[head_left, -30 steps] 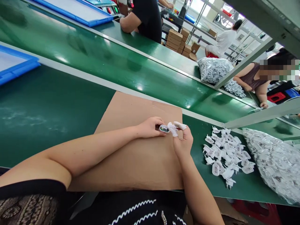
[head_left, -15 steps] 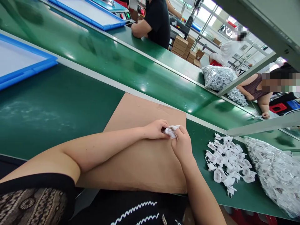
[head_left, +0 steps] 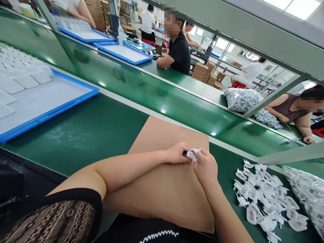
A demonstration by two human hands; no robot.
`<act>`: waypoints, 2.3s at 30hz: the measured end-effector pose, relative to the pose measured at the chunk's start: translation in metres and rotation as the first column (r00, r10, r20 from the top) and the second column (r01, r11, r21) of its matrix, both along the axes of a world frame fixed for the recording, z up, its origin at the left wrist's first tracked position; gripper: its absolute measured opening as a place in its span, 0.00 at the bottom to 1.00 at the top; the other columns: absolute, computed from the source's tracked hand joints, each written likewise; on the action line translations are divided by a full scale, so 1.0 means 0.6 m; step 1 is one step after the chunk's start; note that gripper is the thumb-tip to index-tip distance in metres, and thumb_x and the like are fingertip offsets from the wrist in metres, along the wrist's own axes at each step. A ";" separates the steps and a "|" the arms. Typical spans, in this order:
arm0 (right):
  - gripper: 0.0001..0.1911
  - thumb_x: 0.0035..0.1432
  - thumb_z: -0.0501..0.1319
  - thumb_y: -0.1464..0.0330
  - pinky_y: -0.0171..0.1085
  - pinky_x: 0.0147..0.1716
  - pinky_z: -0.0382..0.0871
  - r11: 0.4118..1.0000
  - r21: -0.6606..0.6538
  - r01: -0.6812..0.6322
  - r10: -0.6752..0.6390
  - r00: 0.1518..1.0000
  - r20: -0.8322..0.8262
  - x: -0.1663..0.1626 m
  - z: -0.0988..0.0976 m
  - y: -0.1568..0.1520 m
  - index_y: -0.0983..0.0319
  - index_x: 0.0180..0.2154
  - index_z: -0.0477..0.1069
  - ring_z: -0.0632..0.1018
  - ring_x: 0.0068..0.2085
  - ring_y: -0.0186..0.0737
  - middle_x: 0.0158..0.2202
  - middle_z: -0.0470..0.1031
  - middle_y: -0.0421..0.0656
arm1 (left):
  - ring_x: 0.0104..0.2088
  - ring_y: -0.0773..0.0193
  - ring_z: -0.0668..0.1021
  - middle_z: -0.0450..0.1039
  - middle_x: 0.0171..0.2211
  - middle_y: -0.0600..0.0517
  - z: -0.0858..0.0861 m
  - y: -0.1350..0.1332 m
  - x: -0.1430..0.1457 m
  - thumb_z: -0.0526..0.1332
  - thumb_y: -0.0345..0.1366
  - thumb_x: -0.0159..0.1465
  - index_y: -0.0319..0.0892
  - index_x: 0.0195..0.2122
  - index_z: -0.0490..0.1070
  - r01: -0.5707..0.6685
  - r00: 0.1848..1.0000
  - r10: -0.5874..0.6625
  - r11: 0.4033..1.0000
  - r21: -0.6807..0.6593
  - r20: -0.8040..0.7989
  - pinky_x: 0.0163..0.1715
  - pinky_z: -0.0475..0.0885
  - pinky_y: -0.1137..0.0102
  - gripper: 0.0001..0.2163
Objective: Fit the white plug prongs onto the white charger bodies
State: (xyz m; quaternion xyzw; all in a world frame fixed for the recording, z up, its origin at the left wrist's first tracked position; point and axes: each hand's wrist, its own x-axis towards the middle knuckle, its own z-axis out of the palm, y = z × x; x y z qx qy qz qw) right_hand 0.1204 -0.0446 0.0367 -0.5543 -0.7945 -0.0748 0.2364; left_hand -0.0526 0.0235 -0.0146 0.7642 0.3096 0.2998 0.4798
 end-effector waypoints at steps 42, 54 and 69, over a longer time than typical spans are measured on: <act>0.22 0.56 0.67 0.48 0.44 0.42 0.73 0.908 -0.350 -0.230 -0.350 0.044 -0.936 0.019 -0.082 0.023 0.60 0.37 0.83 0.78 0.36 0.43 0.37 0.82 0.46 | 0.58 0.50 0.75 0.72 0.58 0.43 0.000 0.020 0.042 0.69 0.48 0.63 0.45 0.58 0.71 -0.410 0.885 0.423 0.906 -0.106 0.196 0.62 0.69 0.54 0.25; 0.12 0.58 0.61 0.60 0.52 0.61 0.71 0.709 -0.216 -0.671 -0.535 -0.312 -0.785 0.027 -0.056 0.020 0.57 0.37 0.81 0.80 0.56 0.52 0.48 0.85 0.42 | 0.63 0.49 0.70 0.70 0.61 0.44 -0.008 -0.028 0.052 0.67 0.38 0.64 0.46 0.60 0.72 -0.376 0.914 0.236 0.796 0.474 0.329 0.66 0.63 0.50 0.22; 0.10 0.62 0.62 0.60 0.51 0.64 0.70 0.614 -0.163 -0.772 -0.556 -0.276 -0.784 0.020 -0.040 0.012 0.56 0.37 0.80 0.80 0.56 0.48 0.45 0.84 0.42 | 0.62 0.50 0.69 0.74 0.60 0.47 -0.003 -0.033 0.048 0.64 0.40 0.70 0.48 0.50 0.81 -0.328 0.944 0.276 0.749 0.576 0.178 0.65 0.64 0.54 0.10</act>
